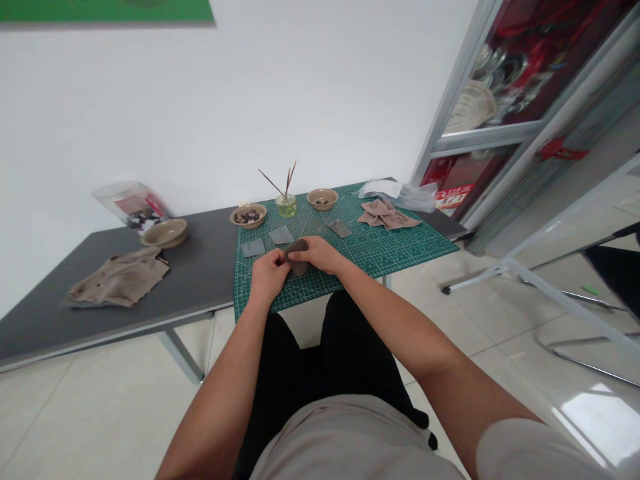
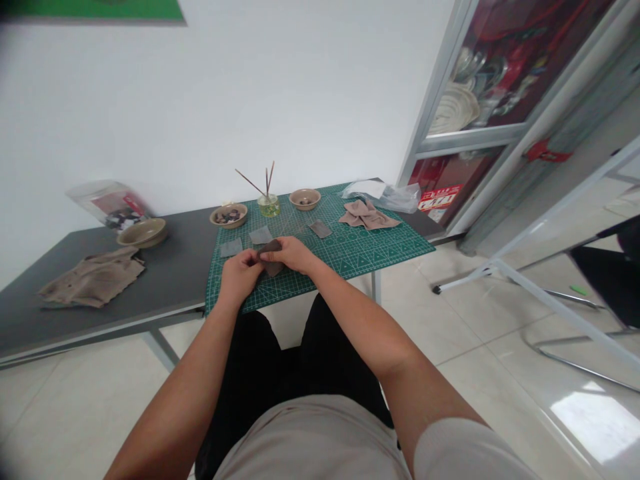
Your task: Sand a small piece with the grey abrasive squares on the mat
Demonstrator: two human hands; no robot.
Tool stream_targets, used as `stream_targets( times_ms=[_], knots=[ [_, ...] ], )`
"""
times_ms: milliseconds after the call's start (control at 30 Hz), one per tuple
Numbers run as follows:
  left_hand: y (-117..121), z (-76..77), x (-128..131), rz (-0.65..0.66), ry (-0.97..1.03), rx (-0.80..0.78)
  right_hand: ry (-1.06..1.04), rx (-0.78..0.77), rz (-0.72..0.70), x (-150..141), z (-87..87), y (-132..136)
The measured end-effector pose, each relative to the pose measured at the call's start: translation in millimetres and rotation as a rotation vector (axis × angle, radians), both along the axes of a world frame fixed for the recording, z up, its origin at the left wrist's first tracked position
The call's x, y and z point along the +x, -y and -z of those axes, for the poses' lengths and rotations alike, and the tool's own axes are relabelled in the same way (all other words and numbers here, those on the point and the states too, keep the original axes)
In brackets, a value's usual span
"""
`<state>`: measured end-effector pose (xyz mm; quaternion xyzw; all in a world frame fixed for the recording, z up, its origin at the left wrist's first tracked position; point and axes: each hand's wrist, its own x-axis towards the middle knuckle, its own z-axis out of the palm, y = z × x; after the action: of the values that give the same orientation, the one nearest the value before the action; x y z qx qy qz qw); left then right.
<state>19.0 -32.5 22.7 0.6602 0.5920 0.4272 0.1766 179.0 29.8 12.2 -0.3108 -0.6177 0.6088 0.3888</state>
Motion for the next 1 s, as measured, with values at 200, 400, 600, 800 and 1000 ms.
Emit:
stream_targets(
  times_ms=[200,400,600,800,1000],
  knots=[
    [-2.5,6.4,-3.9,0.023,0.104,-0.014,-0.097,-0.097,-0.041,1.1,-0.7,0.2],
    [-0.6,5.1,-1.8,0.041,0.022,-0.025,0.052,0.053,0.024,2.1,4.3,-2.5],
    [-2.0,4.8,-2.8,0.052,0.102,-0.036,-0.021,0.051,0.015,3.8,2.3,-0.4],
    [-3.5,6.5,-3.9,0.046,0.200,-0.046,-0.015,0.043,0.018,3.6,-1.1,1.4],
    [-1.3,3.9,-2.3,0.044,0.101,-0.053,0.040,0.127,0.015,4.3,-0.8,1.2]
  ],
)
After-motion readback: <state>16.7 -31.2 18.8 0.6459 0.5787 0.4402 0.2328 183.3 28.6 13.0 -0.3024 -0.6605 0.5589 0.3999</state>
